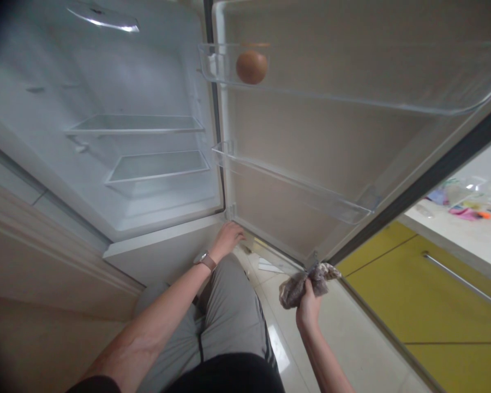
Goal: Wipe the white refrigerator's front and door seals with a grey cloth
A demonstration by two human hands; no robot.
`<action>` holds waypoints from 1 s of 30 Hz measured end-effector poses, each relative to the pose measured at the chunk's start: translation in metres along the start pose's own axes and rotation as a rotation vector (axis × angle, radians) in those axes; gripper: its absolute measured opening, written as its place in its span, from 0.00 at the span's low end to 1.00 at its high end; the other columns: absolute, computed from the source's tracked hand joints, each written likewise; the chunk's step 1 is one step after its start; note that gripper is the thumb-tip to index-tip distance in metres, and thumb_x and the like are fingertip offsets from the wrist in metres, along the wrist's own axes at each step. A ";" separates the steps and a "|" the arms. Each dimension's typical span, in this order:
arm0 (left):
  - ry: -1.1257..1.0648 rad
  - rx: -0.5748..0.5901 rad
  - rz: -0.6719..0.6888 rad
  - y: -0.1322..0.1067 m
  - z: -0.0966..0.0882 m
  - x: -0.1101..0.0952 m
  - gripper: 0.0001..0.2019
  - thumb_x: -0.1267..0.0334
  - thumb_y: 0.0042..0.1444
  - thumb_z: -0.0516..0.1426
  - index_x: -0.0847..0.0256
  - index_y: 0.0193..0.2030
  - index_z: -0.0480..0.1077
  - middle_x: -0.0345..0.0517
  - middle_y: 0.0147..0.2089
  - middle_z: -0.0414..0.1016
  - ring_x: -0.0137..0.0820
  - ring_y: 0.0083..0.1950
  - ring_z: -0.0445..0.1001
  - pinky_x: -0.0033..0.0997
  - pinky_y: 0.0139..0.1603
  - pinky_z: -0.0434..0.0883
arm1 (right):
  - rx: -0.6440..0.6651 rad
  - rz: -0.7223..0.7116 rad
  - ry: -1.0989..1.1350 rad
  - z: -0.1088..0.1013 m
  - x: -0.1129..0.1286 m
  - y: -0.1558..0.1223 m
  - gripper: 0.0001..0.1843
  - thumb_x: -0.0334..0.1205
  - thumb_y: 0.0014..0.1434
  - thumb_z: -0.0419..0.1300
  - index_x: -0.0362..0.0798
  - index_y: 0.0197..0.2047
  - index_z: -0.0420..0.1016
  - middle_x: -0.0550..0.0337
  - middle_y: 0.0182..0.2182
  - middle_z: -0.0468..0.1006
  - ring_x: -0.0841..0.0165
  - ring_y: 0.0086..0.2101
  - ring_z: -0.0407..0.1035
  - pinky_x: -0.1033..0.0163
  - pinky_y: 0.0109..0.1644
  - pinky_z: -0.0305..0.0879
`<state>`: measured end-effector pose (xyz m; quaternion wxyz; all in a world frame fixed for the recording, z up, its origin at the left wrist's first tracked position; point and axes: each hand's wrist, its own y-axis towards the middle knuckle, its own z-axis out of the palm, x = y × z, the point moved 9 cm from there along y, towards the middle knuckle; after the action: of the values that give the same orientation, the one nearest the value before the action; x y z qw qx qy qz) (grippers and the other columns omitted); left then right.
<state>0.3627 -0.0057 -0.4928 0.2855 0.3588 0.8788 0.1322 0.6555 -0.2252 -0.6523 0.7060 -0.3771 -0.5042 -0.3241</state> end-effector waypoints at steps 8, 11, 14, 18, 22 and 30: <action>0.002 0.018 -0.005 0.000 -0.004 -0.004 0.11 0.69 0.67 0.59 0.60 0.33 0.79 0.47 0.38 0.80 0.39 0.47 0.74 0.39 0.53 0.65 | -0.015 0.031 0.054 0.005 0.006 -0.007 0.37 0.54 0.45 0.69 0.47 0.57 0.73 0.61 0.45 0.81 0.69 0.42 0.76 0.65 0.45 0.76; 0.003 0.010 -0.003 0.000 -0.004 -0.004 0.11 0.70 0.67 0.58 0.60 0.32 0.79 0.47 0.37 0.80 0.39 0.46 0.74 0.40 0.53 0.65 | -0.008 0.037 0.052 0.007 0.008 -0.008 0.37 0.54 0.46 0.69 0.47 0.57 0.73 0.60 0.45 0.81 0.69 0.41 0.76 0.65 0.44 0.77; 0.003 0.003 0.000 0.000 -0.002 -0.002 0.11 0.70 0.66 0.59 0.60 0.32 0.79 0.47 0.37 0.79 0.38 0.46 0.74 0.39 0.53 0.65 | -0.025 0.044 0.067 0.005 0.007 -0.007 0.37 0.53 0.44 0.70 0.47 0.56 0.74 0.59 0.45 0.81 0.69 0.41 0.77 0.65 0.42 0.77; 0.003 0.000 0.006 0.000 -0.001 -0.002 0.11 0.70 0.66 0.59 0.60 0.32 0.79 0.47 0.36 0.79 0.38 0.45 0.74 0.39 0.53 0.65 | -0.053 0.061 0.080 0.002 0.004 -0.005 0.38 0.52 0.42 0.70 0.47 0.56 0.74 0.59 0.48 0.81 0.69 0.42 0.77 0.66 0.42 0.77; 0.006 0.002 0.001 0.000 -0.002 -0.003 0.11 0.70 0.66 0.58 0.60 0.32 0.78 0.47 0.37 0.79 0.38 0.46 0.73 0.39 0.53 0.65 | -0.039 0.053 0.063 0.002 0.002 -0.004 0.36 0.52 0.46 0.70 0.47 0.58 0.74 0.59 0.49 0.81 0.70 0.43 0.78 0.67 0.44 0.78; 0.011 0.002 0.002 0.000 -0.003 -0.003 0.11 0.70 0.66 0.59 0.60 0.32 0.79 0.47 0.37 0.80 0.39 0.46 0.74 0.40 0.53 0.65 | -0.062 0.124 0.150 0.002 -0.005 -0.006 0.34 0.47 0.50 0.70 0.48 0.60 0.75 0.59 0.50 0.82 0.69 0.46 0.79 0.65 0.49 0.79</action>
<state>0.3626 -0.0080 -0.4891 0.2801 0.3593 0.8801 0.1337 0.6482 -0.2262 -0.6555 0.7485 -0.4041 -0.4152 -0.3226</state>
